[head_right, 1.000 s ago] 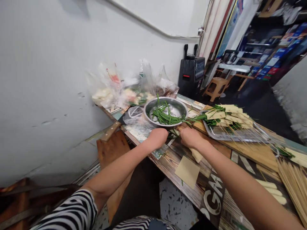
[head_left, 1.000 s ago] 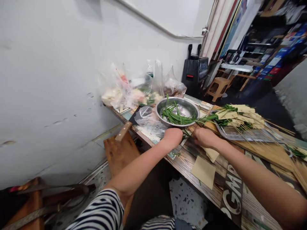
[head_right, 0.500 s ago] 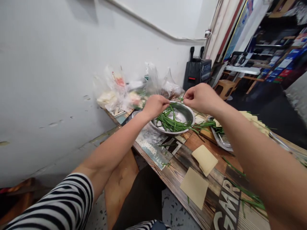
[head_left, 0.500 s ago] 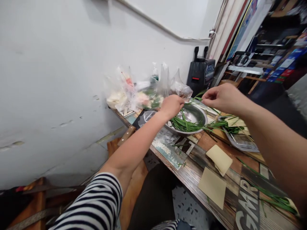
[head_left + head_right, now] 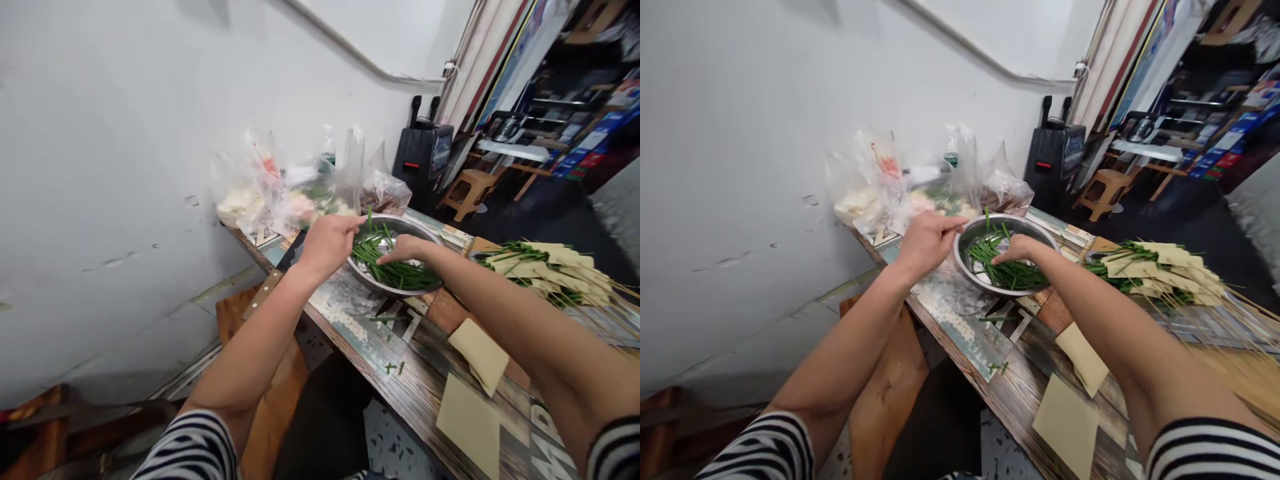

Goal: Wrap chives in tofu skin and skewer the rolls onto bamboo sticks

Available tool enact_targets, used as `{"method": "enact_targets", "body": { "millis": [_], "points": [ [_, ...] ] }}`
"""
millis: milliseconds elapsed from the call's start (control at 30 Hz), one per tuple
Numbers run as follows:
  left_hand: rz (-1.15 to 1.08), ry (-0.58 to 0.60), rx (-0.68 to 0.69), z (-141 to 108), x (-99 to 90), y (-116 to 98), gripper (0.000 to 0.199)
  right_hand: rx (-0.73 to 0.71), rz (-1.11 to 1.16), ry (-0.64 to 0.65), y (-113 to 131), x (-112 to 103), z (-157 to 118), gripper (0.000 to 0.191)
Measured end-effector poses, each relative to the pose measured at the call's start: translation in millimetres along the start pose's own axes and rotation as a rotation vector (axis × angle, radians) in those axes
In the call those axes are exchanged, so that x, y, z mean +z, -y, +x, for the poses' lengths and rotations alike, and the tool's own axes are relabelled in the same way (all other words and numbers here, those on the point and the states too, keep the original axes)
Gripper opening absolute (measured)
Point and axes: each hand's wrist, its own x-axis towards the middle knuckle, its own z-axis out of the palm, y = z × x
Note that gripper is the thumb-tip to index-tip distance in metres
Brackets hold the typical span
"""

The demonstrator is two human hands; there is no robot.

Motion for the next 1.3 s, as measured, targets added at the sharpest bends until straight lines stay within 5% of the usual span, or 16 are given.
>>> {"method": "enact_targets", "body": {
  "millis": [200, 333, 567, 667, 867, 1033, 1300],
  "points": [
    [-0.055, 0.014, 0.018, -6, 2.4, 3, 0.034, -0.1, -0.134, -0.012, 7, -12, -3, 0.025],
    [-0.042, 0.005, 0.052, -3, 6.5, 6, 0.03, -0.17, -0.196, -0.116, -3, -40, -14, 0.024],
    [0.395, -0.094, 0.441, 9, 19.3, -20, 0.03, -0.333, -0.223, -0.224, 4, -65, -31, 0.019],
    [0.499, -0.107, 0.473, 12, 34.4, -28, 0.03, -0.415, -0.118, -0.233, 4, -78, -39, 0.016],
    [0.429, -0.014, 0.373, 29, 38.3, -26, 0.022, -0.456, 0.155, -0.205, -13, -95, -56, 0.023],
    [0.367, 0.269, 0.484, 46, 32.3, -30, 0.024, -0.485, 0.195, -0.127, -21, -94, -60, 0.019],
    [0.395, 0.308, 0.51, 55, 34.8, -36, 0.025, -0.333, 0.096, -0.144, -24, -90, -61, 0.023]
  ]
}}
